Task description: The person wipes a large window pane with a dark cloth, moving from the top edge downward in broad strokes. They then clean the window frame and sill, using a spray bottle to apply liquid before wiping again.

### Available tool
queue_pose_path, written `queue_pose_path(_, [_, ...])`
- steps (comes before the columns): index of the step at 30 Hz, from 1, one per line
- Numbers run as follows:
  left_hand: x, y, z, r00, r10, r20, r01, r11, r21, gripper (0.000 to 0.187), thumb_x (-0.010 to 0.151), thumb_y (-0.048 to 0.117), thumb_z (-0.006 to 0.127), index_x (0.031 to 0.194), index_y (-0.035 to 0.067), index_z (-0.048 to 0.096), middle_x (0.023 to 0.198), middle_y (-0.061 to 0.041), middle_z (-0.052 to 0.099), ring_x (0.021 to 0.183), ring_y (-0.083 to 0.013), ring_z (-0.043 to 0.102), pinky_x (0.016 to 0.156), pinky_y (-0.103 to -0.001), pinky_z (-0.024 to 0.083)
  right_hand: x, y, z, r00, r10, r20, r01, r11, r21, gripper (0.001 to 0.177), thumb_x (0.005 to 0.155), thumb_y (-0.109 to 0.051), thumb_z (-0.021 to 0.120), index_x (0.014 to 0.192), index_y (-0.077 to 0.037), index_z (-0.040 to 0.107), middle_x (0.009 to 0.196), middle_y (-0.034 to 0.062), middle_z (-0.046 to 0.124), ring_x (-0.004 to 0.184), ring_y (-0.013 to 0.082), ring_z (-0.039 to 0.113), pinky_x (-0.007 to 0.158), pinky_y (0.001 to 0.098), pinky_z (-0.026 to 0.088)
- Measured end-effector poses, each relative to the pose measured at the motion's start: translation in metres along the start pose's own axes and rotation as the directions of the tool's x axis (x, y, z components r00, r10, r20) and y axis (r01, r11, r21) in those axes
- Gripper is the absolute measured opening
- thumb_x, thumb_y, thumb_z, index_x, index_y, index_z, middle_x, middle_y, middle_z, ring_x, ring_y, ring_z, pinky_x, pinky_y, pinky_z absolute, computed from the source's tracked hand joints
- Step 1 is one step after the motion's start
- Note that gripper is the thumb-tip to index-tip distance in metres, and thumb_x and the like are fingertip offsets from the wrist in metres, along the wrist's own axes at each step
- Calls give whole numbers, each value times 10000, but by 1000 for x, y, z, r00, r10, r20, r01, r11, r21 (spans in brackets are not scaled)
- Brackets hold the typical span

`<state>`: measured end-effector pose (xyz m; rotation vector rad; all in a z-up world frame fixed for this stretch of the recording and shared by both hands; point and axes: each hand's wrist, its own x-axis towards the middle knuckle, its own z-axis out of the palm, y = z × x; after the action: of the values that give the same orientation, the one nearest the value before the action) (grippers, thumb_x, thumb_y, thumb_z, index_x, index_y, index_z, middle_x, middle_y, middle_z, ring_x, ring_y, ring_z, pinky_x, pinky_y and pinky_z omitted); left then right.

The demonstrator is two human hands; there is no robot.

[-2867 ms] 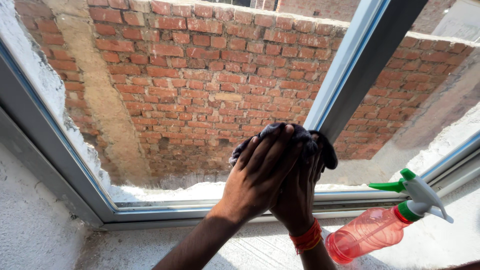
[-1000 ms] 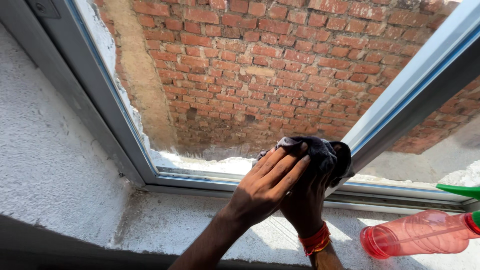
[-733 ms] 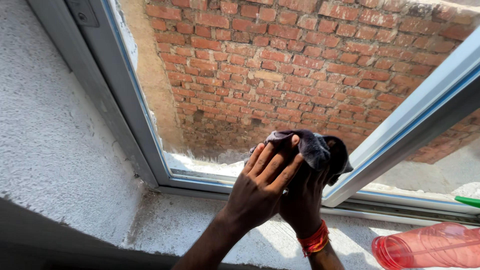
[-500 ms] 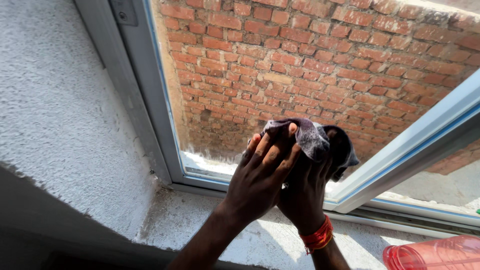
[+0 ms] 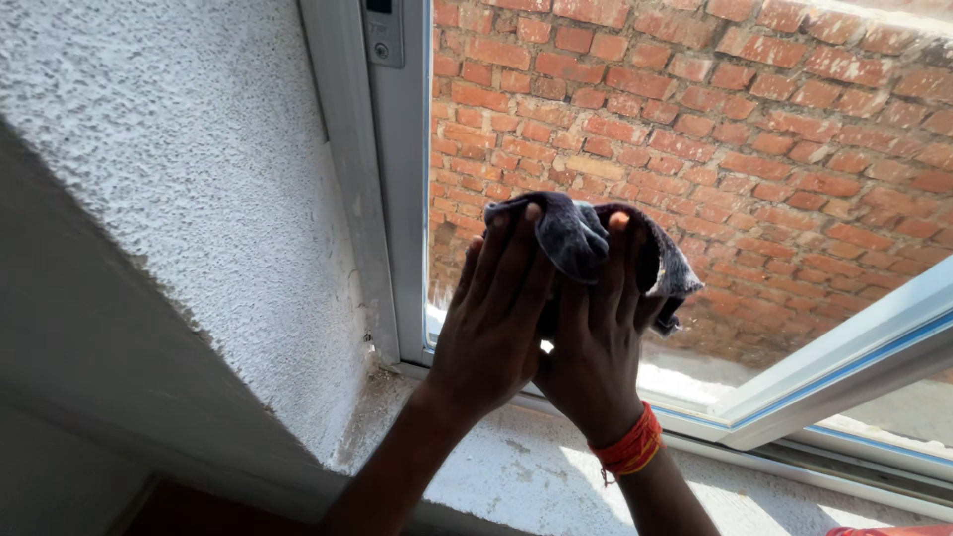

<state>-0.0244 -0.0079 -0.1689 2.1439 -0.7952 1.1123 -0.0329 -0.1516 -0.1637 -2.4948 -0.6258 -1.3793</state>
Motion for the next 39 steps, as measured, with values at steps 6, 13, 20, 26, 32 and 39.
queue_pose_path(6, [-15,-15,-12,996,-88,-29,89,995,45,632,1054,124,503,1625,18,256,1705,-270,182,1611,-466,150,1311,-617,188,7,-20,13,995,-94,27,94,996,3,709,1004,-351,647,1585,-43,383,1683,267,186,1577,459,202,1236,693,90])
queue_pose_path(13, [-59,-31,1,991,-134,-20,135,990,33,636,1037,137,514,1580,-56,243,1642,-382,213,1559,-570,196,1293,-633,217,-28,-31,41,977,-104,185,98,994,41,561,938,-251,630,1453,-60,517,1672,263,234,1564,437,237,1173,684,213])
queue_pose_path(20, [-74,-20,9,967,-249,46,251,967,-35,754,1028,171,516,1583,-122,99,1637,-410,123,1545,-590,98,1277,-635,135,-28,-32,30,950,-196,243,183,980,77,513,918,-177,599,1416,-54,574,1675,214,259,1560,380,259,1193,663,170])
queue_pose_path(26, [-33,-2,8,976,-207,-68,196,970,-141,752,1067,162,481,1611,-99,31,1680,-401,25,1589,-571,-10,1317,-635,72,15,-17,-9,964,-226,136,213,971,106,506,982,-178,581,1478,-81,569,1695,166,276,1581,351,271,1270,600,150])
queue_pose_path(32, [-16,22,23,984,-162,-70,158,986,-59,727,1068,157,484,1617,-83,73,1686,-379,56,1595,-563,2,1318,-661,43,6,4,-21,980,-178,89,169,980,101,515,1007,-179,579,1511,-86,535,1705,171,239,1586,368,259,1278,603,146])
queue_pose_path(39, [-16,58,62,985,-174,-14,172,983,-69,746,1012,116,532,1626,-31,135,1685,-362,74,1594,-547,28,1287,-665,57,-31,49,-36,987,-108,117,99,992,84,560,980,-170,597,1526,-96,497,1700,180,233,1585,380,220,1270,611,132])
